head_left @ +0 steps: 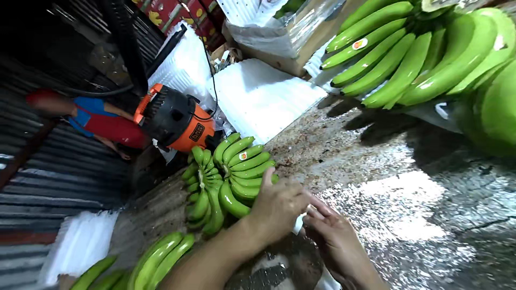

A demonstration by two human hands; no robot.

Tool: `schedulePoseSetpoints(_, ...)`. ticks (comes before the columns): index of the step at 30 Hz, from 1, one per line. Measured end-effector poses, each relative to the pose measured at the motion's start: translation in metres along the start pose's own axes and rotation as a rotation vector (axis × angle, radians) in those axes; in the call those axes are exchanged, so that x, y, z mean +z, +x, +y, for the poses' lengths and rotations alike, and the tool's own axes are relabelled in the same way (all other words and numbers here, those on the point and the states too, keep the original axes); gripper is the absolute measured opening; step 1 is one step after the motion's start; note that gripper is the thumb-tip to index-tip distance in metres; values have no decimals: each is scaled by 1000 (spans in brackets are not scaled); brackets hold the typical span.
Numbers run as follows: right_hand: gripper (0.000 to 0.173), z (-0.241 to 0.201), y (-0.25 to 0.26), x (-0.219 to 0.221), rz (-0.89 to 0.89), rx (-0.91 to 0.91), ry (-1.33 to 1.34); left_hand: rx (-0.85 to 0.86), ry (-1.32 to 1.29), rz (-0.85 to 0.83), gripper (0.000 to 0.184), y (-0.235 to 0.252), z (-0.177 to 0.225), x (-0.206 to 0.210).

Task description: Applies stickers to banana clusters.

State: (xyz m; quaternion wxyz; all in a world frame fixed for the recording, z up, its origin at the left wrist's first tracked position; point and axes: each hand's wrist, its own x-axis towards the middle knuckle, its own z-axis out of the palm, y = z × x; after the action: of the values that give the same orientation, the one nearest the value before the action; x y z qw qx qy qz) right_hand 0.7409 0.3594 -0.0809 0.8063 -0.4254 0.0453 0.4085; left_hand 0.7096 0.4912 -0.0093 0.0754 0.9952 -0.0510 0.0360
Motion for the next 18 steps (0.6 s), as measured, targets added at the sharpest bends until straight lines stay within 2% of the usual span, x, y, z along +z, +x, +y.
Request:
schedulePoseSetpoints(2,50,-10,-16,-3,-44,116,140,98,97,79,10,-7,6,2)
schedulePoseSetpoints(5,38,-17,-32,-16,-89,224,395,206,94,117,16,-16,14,6)
schedulePoseSetpoints(7,51,-18,-37,-25,-59,237,444,218,8,101,15,-19,16,11)
schedulePoseSetpoints(8,53,-17,-36,-31,-11,200,424,166,-99,76,12,-17,15,9)
schedulePoseSetpoints(10,41,-14,-30,-53,87,38,344,-66,-337,-18,15,-6,6,-7)
schedulePoseSetpoints(11,33,-15,-27,-67,116,-34,330,-217,-395,-106,18,3,-7,-18)
schedulePoseSetpoints(13,33,-24,-26,-85,138,-135,360,-478,-345,-366,25,19,-48,-30)
schedulePoseSetpoints(16,47,-34,-40,-83,63,-132,323,-593,-174,-672,28,20,-107,-7)
schedulePoseSetpoints(18,47,-28,-46,-75,9,-56,271,-609,-107,-781,28,16,-121,14)
